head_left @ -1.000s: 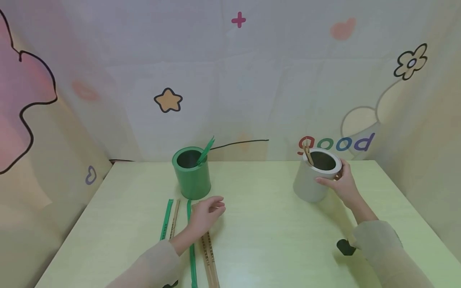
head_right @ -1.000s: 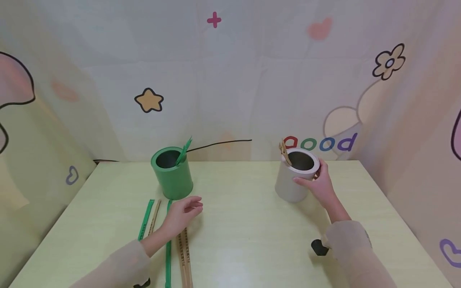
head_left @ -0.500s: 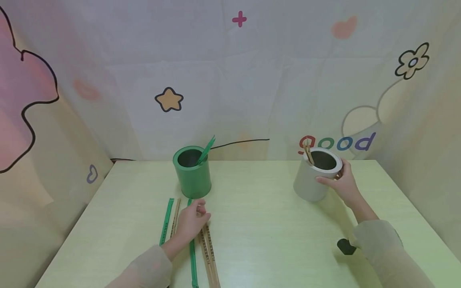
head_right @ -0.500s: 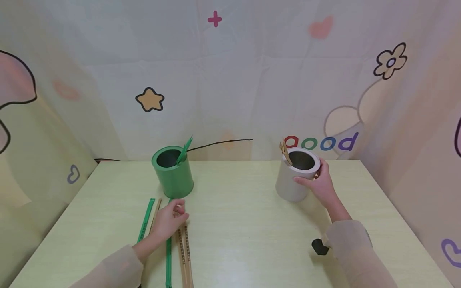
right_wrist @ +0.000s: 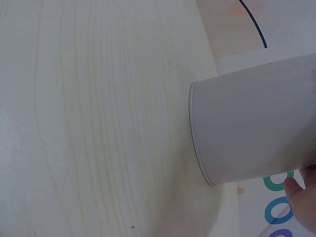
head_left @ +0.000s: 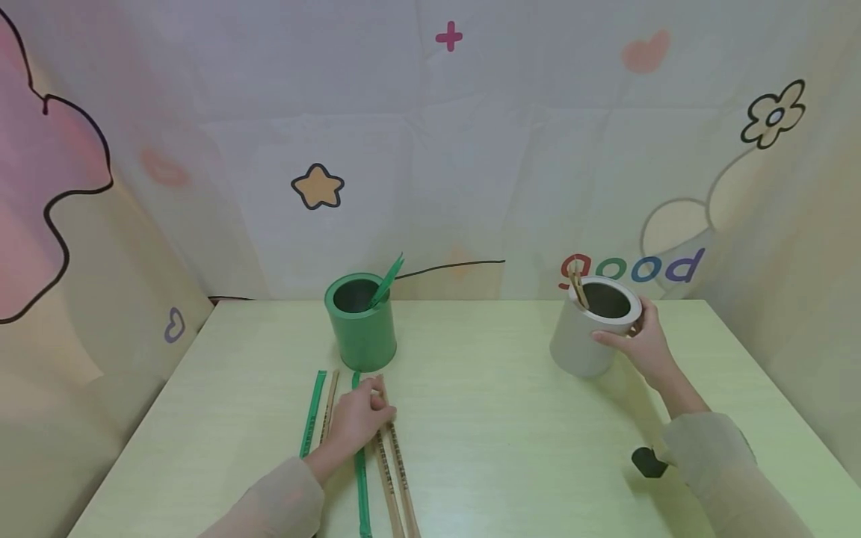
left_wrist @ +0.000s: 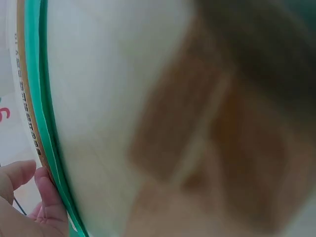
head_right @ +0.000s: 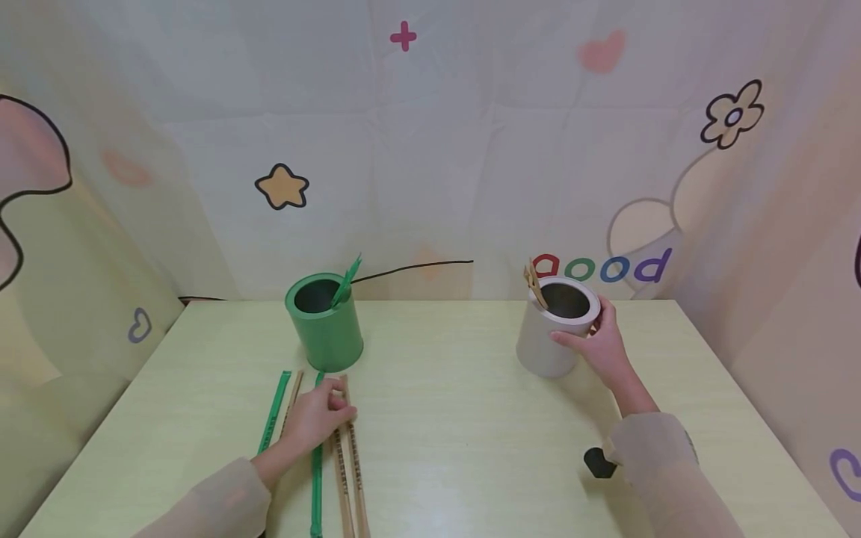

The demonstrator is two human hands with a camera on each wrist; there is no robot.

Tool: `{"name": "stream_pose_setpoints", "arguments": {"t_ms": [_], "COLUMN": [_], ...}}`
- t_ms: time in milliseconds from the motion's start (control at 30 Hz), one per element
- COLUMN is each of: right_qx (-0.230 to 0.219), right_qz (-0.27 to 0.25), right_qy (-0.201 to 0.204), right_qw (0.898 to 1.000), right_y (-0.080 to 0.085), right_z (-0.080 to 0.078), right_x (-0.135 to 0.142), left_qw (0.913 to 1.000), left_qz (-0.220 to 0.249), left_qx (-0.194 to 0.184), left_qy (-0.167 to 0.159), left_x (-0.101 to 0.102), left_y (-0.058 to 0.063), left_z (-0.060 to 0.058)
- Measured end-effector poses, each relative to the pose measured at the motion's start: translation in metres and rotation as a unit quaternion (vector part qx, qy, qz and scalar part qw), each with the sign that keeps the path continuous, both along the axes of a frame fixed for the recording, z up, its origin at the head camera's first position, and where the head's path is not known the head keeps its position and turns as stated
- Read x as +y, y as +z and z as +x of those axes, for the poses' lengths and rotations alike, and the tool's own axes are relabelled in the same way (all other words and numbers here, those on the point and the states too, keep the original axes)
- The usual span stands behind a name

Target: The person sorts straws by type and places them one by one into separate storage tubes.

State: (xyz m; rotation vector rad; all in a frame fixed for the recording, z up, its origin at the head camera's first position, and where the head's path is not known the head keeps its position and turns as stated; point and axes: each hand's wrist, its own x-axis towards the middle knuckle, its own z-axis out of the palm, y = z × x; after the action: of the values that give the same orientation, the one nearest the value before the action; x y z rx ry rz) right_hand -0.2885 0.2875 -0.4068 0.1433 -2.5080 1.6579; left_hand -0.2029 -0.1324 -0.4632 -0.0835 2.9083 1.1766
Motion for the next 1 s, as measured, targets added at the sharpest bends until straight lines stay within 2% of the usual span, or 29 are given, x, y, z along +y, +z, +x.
{"name": "stream_pose_setpoints", "arguments": {"t_ms": [100,300,567,800,1000], "right_qx": [0.001,0.002,0.003,0.003,0.000], "right_qz": [-0.003,-0.005,-0.005,0.006,-0.001], "right_qy": [-0.001,-0.002,0.001,0.000,0.001], "right_qw": [1.000,1.000,1.000,1.000,1.000], "right_y": [0.000,0.000,-0.001,-0.002,-0.002], "right_z": [-0.001,-0.001,-0.002,-0.003,-0.002], "right_x": [0.000,0.000,0.001,0.002,0.002], "left_qw": [0.9999,0.9983,0.9955,0.9942,0.9937], "left_qz": [-0.006,-0.052,-0.090,-0.095,-0.093], "left_qx": [-0.009,-0.024,-0.029,-0.048,-0.061], "left_qy": [-0.004,-0.005,-0.001,0.013,0.009], "left_x": [0.003,0.010,0.016,0.020,0.022], "left_y": [0.000,0.000,0.001,0.003,0.003], "left_z": [-0.001,-0.006,-0.009,-0.008,-0.010]}}
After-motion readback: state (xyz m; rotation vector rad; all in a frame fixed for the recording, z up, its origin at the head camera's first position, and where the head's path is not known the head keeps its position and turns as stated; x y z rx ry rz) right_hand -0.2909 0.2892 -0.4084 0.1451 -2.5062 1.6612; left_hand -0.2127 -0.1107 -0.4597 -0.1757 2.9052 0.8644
